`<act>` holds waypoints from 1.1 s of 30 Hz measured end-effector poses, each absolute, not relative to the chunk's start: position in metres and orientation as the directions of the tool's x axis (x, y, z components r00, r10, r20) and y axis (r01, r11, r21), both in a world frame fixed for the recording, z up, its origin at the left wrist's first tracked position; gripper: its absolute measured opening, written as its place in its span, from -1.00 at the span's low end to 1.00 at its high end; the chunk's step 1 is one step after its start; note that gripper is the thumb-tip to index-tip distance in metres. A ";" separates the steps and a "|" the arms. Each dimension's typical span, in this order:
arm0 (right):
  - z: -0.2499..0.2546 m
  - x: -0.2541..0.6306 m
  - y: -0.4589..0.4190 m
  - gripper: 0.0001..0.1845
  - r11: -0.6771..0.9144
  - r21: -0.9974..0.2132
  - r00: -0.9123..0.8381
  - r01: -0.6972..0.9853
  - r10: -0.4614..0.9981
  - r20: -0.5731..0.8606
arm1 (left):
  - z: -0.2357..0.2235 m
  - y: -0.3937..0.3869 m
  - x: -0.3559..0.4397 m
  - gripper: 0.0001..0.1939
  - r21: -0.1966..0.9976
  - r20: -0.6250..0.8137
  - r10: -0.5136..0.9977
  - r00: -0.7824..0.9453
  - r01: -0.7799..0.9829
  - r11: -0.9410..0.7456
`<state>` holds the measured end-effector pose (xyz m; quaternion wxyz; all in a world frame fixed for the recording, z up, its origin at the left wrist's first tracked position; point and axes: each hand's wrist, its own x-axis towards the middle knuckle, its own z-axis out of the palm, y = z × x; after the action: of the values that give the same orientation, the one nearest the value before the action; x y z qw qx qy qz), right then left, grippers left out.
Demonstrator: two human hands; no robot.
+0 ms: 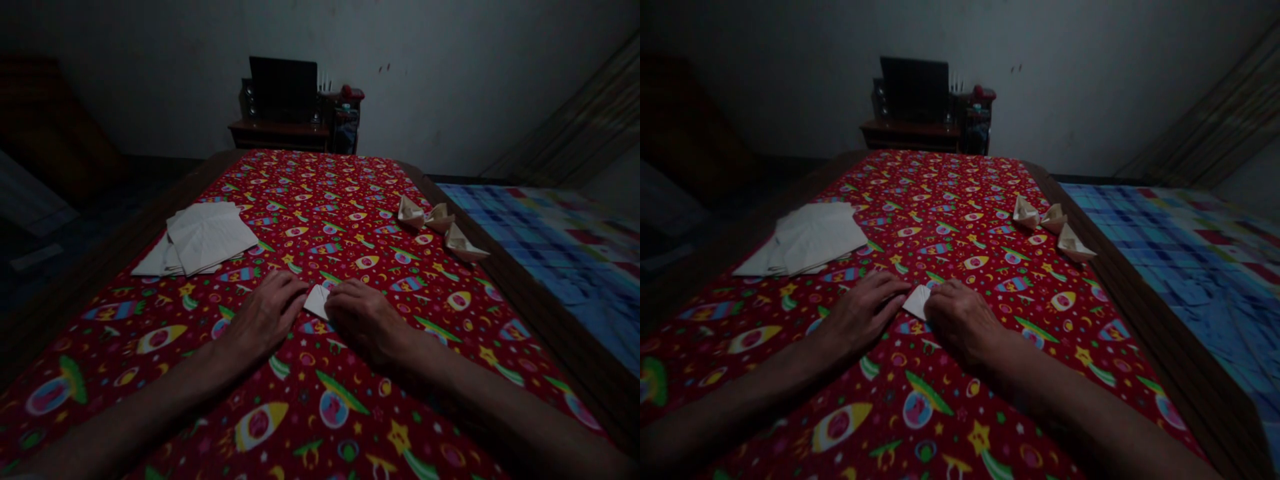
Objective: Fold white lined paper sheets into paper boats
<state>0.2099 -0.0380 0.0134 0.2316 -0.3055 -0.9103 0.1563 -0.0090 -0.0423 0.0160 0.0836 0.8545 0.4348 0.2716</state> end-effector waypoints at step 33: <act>0.023 0.195 -0.035 -0.85 0.452 -0.749 -0.313 0.485 0.889 0.334 | 0.036 -0.030 0.014 -0.85 0.774 0.298 0.912 0.281 0.488 -0.403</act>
<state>0.1951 -0.0352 0.0234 0.3764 -0.4494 -0.7643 0.2688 0.0136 -0.0296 0.0362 0.2825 0.7488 0.4677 0.3751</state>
